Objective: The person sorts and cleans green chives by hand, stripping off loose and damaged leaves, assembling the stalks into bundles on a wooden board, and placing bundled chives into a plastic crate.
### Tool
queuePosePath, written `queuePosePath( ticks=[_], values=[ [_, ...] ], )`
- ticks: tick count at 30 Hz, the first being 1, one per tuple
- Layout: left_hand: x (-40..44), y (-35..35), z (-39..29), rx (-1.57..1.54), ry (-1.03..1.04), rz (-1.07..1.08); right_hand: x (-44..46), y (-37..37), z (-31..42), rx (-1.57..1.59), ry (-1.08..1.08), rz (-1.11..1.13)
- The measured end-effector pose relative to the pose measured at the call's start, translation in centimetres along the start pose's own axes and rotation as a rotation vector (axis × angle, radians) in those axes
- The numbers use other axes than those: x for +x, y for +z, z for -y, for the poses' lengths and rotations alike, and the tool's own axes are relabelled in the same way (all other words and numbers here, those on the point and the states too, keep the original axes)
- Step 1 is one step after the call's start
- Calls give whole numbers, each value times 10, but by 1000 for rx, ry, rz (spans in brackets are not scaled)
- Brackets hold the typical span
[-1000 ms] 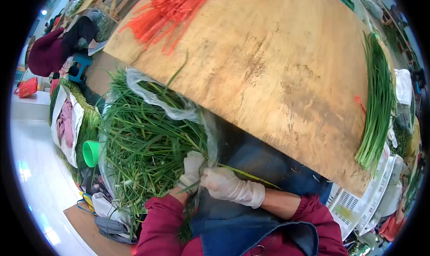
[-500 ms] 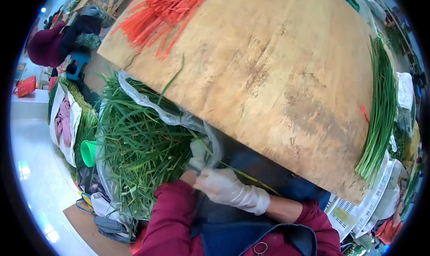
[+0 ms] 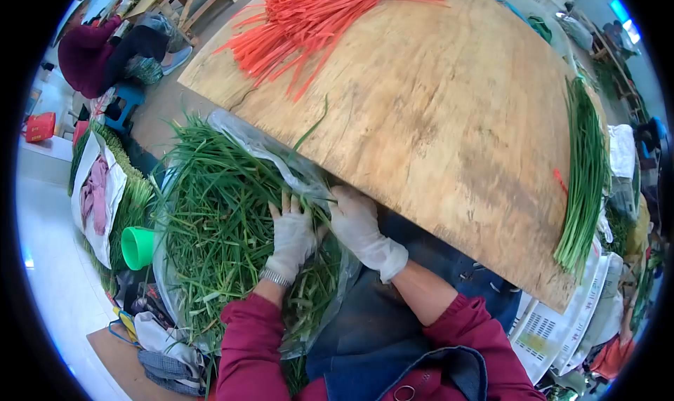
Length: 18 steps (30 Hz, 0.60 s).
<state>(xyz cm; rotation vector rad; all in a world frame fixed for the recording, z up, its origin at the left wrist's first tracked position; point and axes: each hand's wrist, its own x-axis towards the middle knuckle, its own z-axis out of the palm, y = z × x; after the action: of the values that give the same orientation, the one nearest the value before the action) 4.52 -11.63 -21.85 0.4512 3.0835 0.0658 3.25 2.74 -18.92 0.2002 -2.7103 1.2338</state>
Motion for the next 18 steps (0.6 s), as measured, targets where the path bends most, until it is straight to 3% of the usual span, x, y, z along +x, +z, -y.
queuePosePath(
  ticks=[1, 2, 5, 8, 16, 18],
  values=[
    [11, 16, 3, 51, 7, 43, -1, -3, 2, 35, -14, -12],
    [25, 6, 2, -176, -28, 252, -3, -5, 3, 72, -30, -23],
    [59, 148, 28, -93, -206, 721, -5, 4, 2, 154, -68, -97],
    [68, 114, 30, -121, -233, 664, -1, -1, 7, 155, -141, -154],
    [97, 109, 52, -88, -240, 600, -4, 6, -1, -872, -304, 176],
    [102, 103, 54, -83, -235, 585, 7, -16, -6, -830, -436, 156]
  ],
)
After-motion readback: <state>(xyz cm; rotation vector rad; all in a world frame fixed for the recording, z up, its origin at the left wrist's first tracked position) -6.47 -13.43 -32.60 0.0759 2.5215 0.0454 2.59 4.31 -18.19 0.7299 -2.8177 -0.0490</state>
